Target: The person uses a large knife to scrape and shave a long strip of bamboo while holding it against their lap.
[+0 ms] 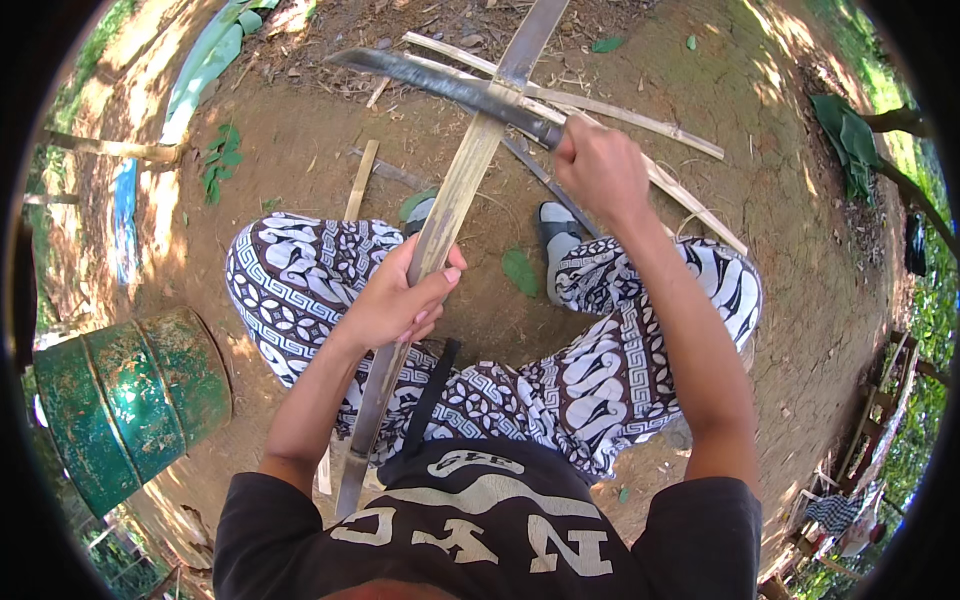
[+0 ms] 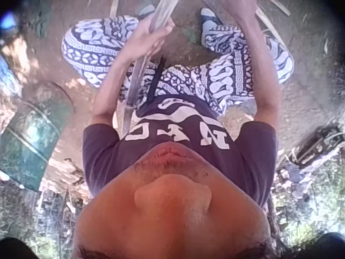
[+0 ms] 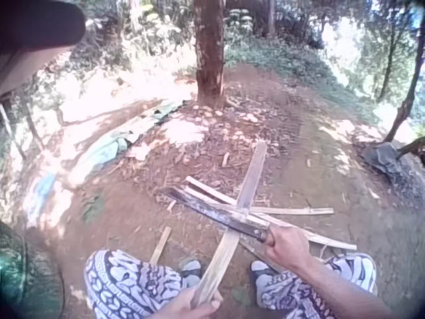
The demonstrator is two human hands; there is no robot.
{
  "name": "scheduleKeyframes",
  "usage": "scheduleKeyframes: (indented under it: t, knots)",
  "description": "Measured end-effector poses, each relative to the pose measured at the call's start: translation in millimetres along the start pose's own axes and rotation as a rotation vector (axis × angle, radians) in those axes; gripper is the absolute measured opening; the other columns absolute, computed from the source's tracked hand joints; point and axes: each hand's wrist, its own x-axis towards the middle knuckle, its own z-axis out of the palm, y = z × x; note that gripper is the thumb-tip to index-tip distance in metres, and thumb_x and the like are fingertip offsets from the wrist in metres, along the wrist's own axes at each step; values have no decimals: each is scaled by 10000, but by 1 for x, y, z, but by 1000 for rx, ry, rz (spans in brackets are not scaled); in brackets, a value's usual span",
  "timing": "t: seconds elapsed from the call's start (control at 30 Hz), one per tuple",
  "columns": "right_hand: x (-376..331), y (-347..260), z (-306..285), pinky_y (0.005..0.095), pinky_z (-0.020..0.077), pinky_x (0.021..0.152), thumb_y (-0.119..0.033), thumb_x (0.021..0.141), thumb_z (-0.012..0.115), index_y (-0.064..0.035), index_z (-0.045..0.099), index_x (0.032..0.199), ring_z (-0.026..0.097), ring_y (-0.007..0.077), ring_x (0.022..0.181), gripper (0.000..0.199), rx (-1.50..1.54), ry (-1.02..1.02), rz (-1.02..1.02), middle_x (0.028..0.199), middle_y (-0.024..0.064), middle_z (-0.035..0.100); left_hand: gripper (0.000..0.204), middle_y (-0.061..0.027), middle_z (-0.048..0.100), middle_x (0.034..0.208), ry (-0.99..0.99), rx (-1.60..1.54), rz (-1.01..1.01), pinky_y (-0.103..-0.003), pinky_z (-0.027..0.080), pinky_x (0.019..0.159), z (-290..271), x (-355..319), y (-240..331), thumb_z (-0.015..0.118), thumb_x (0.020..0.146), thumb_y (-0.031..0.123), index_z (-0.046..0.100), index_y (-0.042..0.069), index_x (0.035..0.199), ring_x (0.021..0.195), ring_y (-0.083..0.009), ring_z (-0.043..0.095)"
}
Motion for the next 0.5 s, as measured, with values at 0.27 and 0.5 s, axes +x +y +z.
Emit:
scheduleKeyframes:
  t: [0.27,0.5]
  knots:
    - [2,9,-3,468,533,569,-123,790,625,-52,587,764,642,348,561,85,-26,48,-49,627,155,637,150,43,386,564,5,3,-7,-211,279,335,0,-3,2,552,1016,139,484,60,1124,360,-32,328]
    - [7,16,-23,507,487,591,-174,829,635,-22,593,796,615,432,597,162,73,133,283,621,219,613,177,48,411,581,-51,46,30,-208,292,338,-1,-4,5,551,1020,160,496,47,1144,361,-29,350]
